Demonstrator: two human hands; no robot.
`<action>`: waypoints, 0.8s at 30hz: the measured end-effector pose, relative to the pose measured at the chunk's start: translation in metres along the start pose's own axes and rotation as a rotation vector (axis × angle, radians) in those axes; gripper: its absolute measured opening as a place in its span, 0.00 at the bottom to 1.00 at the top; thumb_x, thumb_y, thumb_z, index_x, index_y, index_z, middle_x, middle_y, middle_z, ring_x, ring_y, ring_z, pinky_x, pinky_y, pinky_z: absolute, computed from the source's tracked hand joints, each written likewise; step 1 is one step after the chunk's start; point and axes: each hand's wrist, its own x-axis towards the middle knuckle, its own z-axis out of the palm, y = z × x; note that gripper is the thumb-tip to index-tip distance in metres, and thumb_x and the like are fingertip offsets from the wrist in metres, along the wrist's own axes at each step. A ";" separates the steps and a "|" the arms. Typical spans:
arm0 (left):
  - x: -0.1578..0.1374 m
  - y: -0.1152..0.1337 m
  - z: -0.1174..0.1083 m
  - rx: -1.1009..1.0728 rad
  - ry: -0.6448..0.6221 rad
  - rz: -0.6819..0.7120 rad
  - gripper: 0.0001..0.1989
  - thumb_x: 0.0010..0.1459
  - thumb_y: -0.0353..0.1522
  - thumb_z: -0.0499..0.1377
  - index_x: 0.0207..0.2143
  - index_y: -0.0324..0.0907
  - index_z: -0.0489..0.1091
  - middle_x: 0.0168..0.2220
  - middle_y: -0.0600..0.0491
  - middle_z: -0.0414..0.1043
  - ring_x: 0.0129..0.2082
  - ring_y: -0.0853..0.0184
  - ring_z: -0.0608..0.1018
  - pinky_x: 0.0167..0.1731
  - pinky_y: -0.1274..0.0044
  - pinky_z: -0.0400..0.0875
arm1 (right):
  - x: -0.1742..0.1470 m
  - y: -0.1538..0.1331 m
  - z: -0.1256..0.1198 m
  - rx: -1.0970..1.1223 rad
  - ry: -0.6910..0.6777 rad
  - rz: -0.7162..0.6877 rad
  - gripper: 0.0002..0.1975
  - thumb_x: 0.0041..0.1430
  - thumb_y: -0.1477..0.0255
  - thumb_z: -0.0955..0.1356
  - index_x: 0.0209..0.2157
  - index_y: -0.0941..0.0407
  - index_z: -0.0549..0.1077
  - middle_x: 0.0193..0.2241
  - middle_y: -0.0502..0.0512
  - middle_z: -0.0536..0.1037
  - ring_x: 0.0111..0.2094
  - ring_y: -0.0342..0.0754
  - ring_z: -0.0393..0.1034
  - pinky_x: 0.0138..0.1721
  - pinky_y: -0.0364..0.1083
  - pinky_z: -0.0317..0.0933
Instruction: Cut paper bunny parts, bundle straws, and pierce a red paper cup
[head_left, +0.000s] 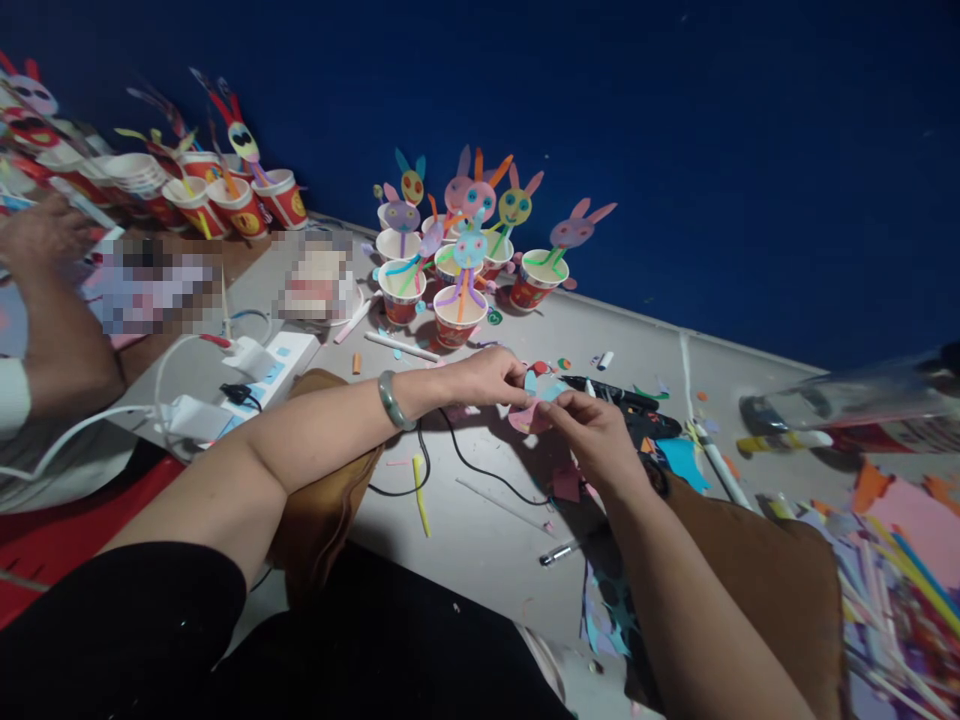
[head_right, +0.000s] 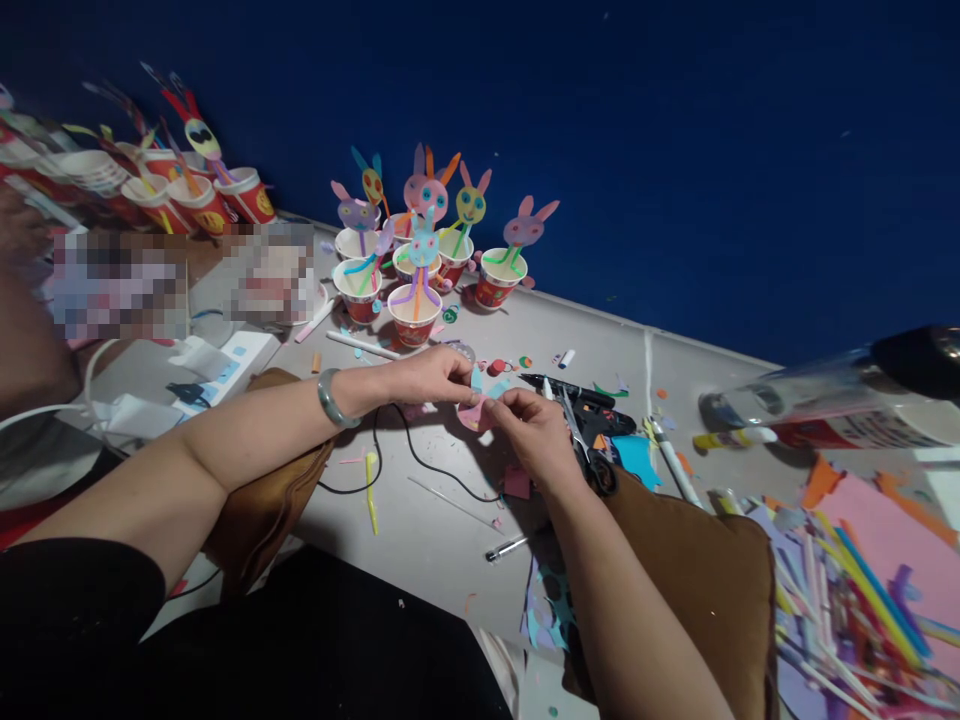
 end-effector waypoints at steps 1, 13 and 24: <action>0.000 0.000 0.000 0.005 0.001 -0.002 0.18 0.47 0.36 0.65 0.15 0.41 0.60 0.16 0.62 0.52 0.20 0.76 0.56 0.24 0.77 0.48 | 0.000 0.001 0.000 -0.001 0.003 -0.006 0.19 0.49 0.56 0.76 0.21 0.55 0.74 0.20 0.51 0.77 0.21 0.42 0.67 0.25 0.42 0.60; -0.001 0.000 0.000 0.089 0.002 0.014 0.19 0.48 0.40 0.64 0.16 0.41 0.59 0.16 0.62 0.52 0.21 0.76 0.56 0.24 0.77 0.49 | 0.000 0.007 0.000 0.011 0.001 -0.004 0.19 0.48 0.55 0.77 0.22 0.56 0.75 0.22 0.53 0.79 0.24 0.44 0.70 0.28 0.42 0.62; 0.001 -0.005 0.000 0.089 0.015 0.033 0.18 0.49 0.41 0.63 0.17 0.41 0.61 0.17 0.61 0.53 0.21 0.76 0.57 0.23 0.77 0.49 | -0.001 0.008 0.000 -0.017 0.033 0.011 0.18 0.51 0.56 0.76 0.23 0.56 0.74 0.21 0.52 0.78 0.23 0.43 0.69 0.26 0.42 0.60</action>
